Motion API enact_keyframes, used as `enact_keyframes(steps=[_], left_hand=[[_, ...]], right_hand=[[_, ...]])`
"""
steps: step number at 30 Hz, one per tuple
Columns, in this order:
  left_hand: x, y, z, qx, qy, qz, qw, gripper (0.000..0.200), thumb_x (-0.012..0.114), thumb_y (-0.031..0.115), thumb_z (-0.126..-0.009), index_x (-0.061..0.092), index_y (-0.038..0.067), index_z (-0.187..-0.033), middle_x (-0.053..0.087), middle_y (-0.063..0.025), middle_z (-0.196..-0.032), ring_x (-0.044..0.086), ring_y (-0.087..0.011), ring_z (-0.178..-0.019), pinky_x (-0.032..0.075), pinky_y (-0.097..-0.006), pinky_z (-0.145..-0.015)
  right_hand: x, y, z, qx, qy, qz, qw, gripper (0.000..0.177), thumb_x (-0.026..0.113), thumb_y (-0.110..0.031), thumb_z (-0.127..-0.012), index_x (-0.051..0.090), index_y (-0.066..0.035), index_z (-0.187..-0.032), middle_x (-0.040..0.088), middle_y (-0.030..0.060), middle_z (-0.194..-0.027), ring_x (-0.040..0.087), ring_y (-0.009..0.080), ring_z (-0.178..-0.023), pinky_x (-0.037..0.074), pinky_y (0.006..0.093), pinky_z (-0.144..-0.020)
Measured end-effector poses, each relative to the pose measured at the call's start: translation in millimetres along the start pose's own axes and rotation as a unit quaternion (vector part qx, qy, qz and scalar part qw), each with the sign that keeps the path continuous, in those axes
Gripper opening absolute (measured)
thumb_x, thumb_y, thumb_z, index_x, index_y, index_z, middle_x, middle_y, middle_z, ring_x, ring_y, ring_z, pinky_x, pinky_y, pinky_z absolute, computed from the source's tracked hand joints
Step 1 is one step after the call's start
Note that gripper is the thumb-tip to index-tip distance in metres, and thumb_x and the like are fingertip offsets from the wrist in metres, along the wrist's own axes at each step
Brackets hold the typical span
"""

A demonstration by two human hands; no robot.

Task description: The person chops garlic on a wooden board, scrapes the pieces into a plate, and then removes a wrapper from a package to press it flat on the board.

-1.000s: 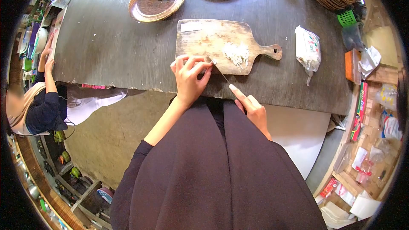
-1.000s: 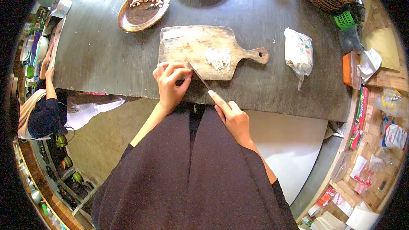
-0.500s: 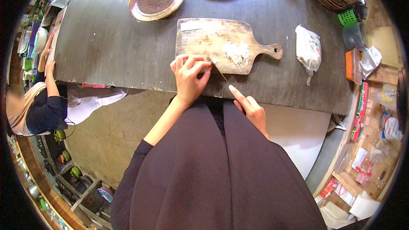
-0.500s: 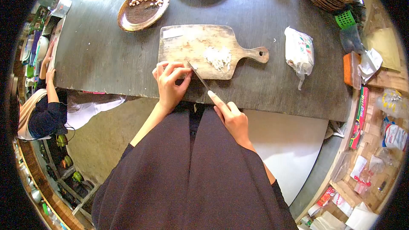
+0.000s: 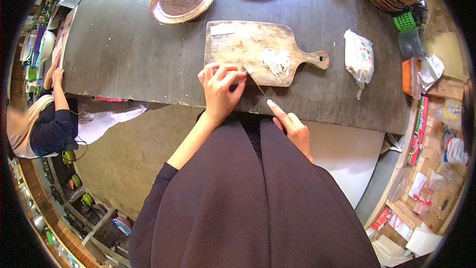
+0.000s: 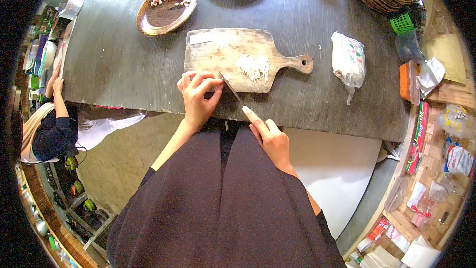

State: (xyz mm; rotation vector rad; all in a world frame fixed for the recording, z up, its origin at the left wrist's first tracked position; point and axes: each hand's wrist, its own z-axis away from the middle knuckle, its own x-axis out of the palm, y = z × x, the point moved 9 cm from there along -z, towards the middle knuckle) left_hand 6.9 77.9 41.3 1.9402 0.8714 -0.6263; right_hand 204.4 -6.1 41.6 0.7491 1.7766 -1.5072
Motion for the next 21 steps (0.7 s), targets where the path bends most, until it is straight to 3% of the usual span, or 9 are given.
enact_keyframes(steps=[1,21], left_hand=[[-0.6,0.5,-0.4,0.001,0.003,-0.001,1.0,0.019,0.083,0.015,-0.077,0.077,0.02,-0.094,0.069,0.0044,-0.101,0.055,-0.0264,-0.109,0.034,-0.0422,-0.098],[1.0,-2.9,0.7,-0.007,0.009,0.012,1.0,0.015,0.081,0.017,-0.077,0.076,0.02,-0.091,0.07,0.006,-0.1,0.055,-0.0256,-0.111,0.033,-0.0433,-0.099]], right_hand=[[1.6,0.5,-1.4,0.013,-0.018,-0.023,0.999,0.049,0.07,-0.007,-0.095,0.065,-0.025,-0.14,0.055,0.0117,-0.075,0.059,0.0272,-0.061,0.05,0.0399,-0.062],[-1.7,1.2,-4.8,0.026,-0.039,-0.022,0.999,0.047,0.068,-0.008,-0.096,0.066,-0.024,-0.14,0.056,0.0129,-0.076,0.059,0.0282,-0.063,0.05,0.0403,-0.064]])
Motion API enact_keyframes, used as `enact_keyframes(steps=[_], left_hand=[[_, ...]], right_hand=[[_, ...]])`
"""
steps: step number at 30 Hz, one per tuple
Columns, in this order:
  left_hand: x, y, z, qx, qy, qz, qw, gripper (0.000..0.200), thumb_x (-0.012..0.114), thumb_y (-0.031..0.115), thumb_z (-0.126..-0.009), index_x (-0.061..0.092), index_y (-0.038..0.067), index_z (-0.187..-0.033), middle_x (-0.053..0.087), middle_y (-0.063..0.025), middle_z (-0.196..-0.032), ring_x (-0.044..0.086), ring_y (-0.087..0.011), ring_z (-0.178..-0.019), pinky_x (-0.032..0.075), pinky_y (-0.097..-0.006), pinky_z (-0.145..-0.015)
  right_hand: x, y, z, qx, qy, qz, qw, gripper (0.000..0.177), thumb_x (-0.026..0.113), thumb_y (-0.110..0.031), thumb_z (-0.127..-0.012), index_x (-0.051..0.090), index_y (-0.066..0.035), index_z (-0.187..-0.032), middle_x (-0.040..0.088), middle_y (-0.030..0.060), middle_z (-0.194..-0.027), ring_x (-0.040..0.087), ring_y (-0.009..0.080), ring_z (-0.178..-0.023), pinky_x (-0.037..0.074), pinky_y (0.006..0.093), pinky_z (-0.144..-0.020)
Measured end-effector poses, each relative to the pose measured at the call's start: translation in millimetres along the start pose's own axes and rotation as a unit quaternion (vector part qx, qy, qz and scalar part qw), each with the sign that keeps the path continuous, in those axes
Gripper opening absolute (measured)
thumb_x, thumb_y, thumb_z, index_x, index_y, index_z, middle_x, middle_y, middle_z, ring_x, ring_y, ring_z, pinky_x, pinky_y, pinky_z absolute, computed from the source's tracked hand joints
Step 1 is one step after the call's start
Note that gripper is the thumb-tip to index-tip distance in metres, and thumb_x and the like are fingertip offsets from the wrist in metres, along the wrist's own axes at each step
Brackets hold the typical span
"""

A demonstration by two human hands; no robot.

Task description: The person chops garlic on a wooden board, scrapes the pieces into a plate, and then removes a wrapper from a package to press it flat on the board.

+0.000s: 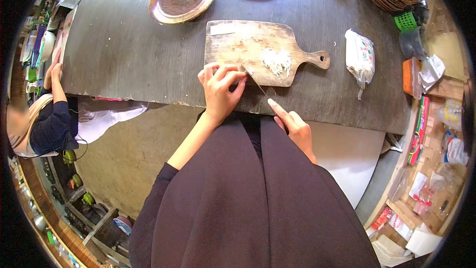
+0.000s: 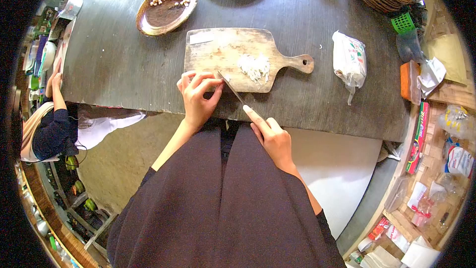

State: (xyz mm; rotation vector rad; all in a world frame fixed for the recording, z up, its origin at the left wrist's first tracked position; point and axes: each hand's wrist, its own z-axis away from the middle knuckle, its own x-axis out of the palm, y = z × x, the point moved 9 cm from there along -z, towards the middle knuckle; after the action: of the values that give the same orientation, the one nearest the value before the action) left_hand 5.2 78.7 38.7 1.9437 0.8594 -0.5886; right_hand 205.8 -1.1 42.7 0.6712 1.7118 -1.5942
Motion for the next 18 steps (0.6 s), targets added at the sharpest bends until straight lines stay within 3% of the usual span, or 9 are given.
enact_keyframes(steps=[2,4,18], left_hand=[[-1.5,-1.1,-0.2,-0.003,0.001,-0.003,1.0,0.015,0.081,0.017,-0.077,0.076,0.02,-0.091,0.07,0.0061,-0.1,0.055,-0.0256,-0.111,0.033,-0.0433,-0.099],[-0.6,-0.7,-0.3,0.0,-0.003,0.003,1.0,0.014,0.081,0.018,-0.078,0.076,0.02,-0.09,0.07,0.0061,-0.1,0.055,-0.0258,-0.111,0.033,-0.0432,-0.098],[-2.5,-0.5,-0.5,-0.001,0.0,-0.003,1.0,0.013,0.081,0.018,-0.078,0.076,0.02,-0.089,0.07,0.0058,-0.099,0.056,-0.0254,-0.11,0.033,-0.043,-0.098]], right_hand=[[3.2,3.5,0.6,-0.004,-0.002,-0.003,1.0,0.047,0.068,-0.008,-0.096,0.066,-0.024,-0.14,0.056,0.0127,-0.076,0.058,0.028,-0.063,0.05,0.0402,-0.064],[-1.0,6.0,6.4,-0.05,0.057,0.013,0.997,0.05,0.073,-0.023,-0.095,0.063,-0.038,-0.142,0.048,0.0049,-0.072,0.057,0.0249,-0.054,0.052,0.039,-0.053],[-1.0,2.2,8.1,-0.034,0.038,0.04,0.998,0.053,0.073,-0.025,-0.095,0.06,-0.04,-0.144,0.05,0.005,-0.073,0.059,0.0256,-0.055,0.053,0.04,-0.054]])
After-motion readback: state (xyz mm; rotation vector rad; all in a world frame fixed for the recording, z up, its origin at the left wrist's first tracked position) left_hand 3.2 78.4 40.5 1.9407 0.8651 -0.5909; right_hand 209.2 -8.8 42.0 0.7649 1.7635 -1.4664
